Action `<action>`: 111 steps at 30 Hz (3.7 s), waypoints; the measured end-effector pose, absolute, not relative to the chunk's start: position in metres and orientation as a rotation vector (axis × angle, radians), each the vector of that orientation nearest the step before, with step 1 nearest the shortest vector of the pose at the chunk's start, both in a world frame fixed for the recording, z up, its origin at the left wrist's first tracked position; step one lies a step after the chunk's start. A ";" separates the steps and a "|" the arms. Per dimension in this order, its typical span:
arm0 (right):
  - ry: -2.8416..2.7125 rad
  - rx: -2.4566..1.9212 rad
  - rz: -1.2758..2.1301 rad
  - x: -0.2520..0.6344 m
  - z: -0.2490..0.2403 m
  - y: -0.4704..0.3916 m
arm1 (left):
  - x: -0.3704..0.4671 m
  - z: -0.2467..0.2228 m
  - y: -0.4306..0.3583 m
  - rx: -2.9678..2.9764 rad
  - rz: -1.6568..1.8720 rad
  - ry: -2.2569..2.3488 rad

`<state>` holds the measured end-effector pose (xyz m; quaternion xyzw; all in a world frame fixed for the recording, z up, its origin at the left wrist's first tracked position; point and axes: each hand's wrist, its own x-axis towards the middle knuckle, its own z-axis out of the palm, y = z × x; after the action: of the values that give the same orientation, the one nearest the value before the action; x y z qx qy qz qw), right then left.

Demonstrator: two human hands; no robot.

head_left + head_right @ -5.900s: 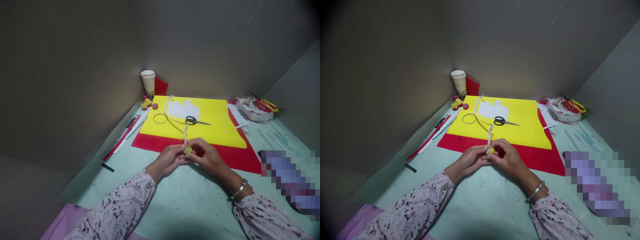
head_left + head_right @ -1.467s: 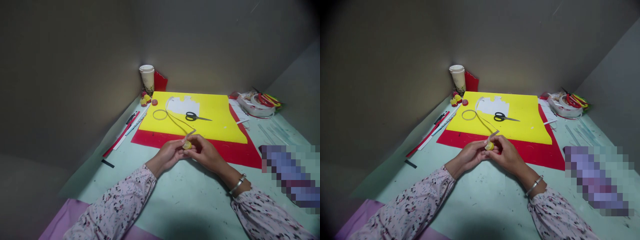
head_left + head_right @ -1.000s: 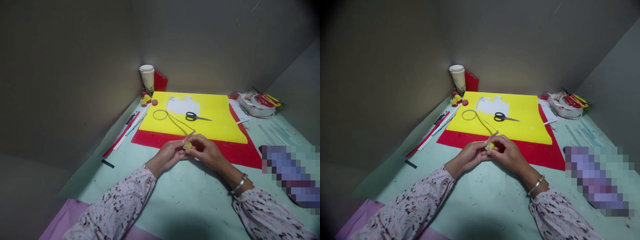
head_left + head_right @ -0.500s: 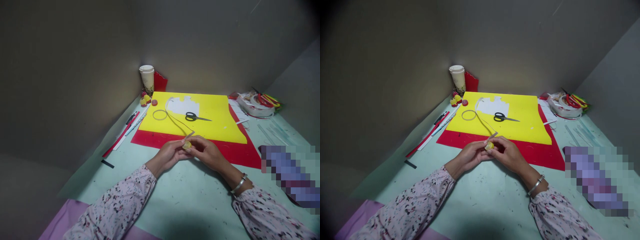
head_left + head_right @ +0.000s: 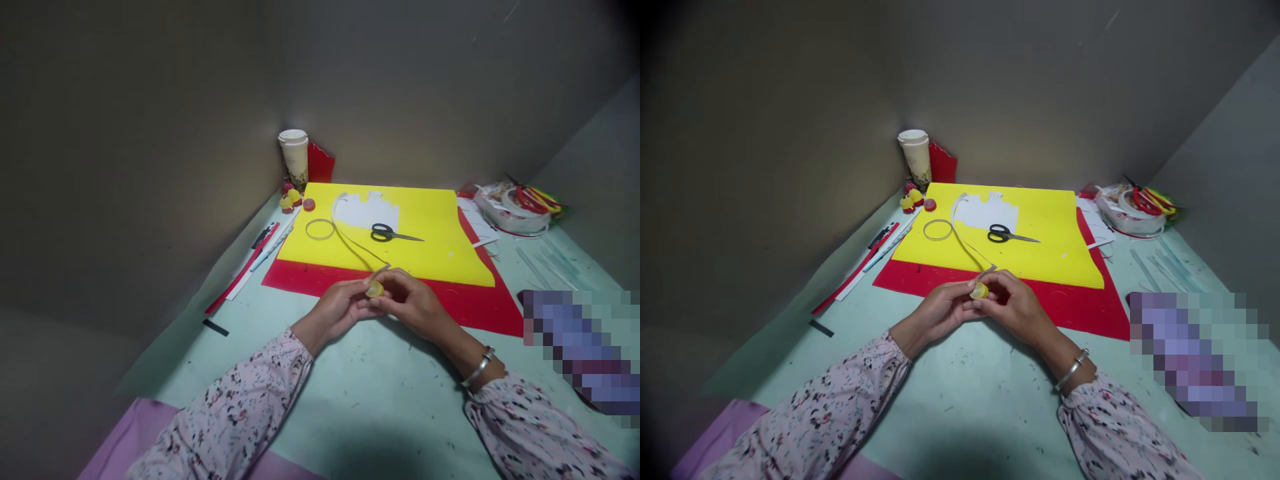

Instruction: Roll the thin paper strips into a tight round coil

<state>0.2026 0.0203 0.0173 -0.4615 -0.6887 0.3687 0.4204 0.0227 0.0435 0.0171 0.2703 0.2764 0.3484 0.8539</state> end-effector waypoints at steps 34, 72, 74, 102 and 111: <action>-1.650 -1.159 1.047 0.206 0.013 0.020 | 0.023 0.018 0.043 0.587 0.725 0.609; -1.600 -1.153 1.129 0.205 0.013 0.020 | 0.023 0.019 0.042 0.600 0.741 0.612; -1.621 -1.147 1.115 0.206 0.014 0.020 | 0.023 0.020 0.042 0.602 0.737 0.609; -1.699 -1.161 1.065 0.206 0.016 0.021 | 0.022 0.019 0.042 0.598 0.729 0.594; -1.721 -1.169 1.063 0.207 0.016 0.021 | 0.021 0.020 0.042 0.605 0.729 0.595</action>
<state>0.2067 0.0205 0.0163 -0.4602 -0.6776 0.4188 0.3919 0.0212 0.0419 0.0198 0.2872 0.2824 0.3459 0.8474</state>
